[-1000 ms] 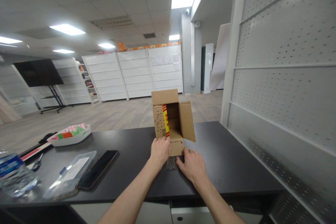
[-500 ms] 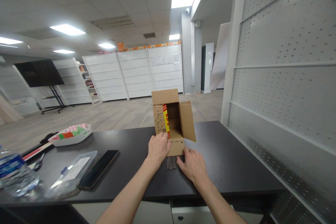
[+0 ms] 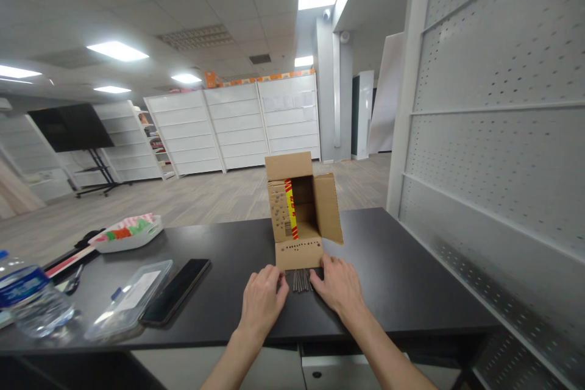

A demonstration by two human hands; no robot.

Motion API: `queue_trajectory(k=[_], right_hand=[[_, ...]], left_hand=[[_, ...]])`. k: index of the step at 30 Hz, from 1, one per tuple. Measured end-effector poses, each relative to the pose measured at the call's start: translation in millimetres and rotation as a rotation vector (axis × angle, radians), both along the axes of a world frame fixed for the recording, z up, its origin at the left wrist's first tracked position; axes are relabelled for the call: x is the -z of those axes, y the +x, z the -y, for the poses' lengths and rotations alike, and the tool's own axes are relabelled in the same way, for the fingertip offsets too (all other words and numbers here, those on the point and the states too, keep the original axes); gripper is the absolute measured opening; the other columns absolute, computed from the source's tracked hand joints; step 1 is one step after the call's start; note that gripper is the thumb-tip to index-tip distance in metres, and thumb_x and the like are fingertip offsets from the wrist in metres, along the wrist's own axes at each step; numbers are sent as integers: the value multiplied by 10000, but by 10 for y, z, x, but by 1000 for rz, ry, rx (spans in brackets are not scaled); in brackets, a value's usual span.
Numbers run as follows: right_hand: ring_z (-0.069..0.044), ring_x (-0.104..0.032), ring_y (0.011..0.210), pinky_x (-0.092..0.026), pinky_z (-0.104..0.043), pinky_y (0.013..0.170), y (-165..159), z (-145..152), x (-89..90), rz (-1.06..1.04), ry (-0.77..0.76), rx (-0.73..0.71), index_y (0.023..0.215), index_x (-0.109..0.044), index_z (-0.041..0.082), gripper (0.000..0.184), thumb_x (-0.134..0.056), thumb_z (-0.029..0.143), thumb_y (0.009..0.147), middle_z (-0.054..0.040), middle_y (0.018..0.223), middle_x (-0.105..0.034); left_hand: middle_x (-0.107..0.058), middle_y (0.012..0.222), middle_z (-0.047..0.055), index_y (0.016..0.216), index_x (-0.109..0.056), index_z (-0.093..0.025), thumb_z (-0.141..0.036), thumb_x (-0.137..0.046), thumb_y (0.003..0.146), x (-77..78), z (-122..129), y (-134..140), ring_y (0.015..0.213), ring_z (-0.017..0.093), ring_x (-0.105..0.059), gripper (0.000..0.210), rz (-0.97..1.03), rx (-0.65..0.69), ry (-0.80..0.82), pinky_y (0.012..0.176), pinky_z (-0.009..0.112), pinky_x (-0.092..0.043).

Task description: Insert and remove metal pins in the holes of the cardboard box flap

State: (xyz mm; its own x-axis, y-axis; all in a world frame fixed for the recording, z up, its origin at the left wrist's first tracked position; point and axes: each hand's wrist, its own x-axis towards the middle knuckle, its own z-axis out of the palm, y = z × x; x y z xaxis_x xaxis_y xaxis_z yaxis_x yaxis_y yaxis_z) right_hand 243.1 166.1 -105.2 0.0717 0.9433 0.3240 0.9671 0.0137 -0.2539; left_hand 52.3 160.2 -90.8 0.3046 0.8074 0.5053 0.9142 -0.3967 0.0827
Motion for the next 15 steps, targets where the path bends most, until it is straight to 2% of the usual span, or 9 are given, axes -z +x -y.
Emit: queue_trajectory(k=[5,10,15], right_hand=[[-247,-597,877,-317,-329,740,3,1,-3,-2,-5,0,950,-574,177,259,-489,414,889,-103,907,-676],[-244,-597,863,-317,-329,734,7,1,-1,5,-2,-3,941,-573,178,252,-488,409,889,-98,894,-675],[-240,-596,853,-321,-326,724,8,2,13,15,14,-3,920,-569,181,259,-475,420,896,-95,884,-670]], left_hand=[[-670,904,25,886,-610,-204,-187,-466,902,125,53,-9,815,183,-604,146,26,105,-54,740,321,-400],[-672,939,24,915,-611,-214,-199,-468,904,120,51,-9,867,189,-593,143,72,182,-140,772,336,-399],[-661,963,27,926,-609,-215,-189,-479,880,95,67,-5,895,203,-571,141,113,192,-201,788,354,-397]])
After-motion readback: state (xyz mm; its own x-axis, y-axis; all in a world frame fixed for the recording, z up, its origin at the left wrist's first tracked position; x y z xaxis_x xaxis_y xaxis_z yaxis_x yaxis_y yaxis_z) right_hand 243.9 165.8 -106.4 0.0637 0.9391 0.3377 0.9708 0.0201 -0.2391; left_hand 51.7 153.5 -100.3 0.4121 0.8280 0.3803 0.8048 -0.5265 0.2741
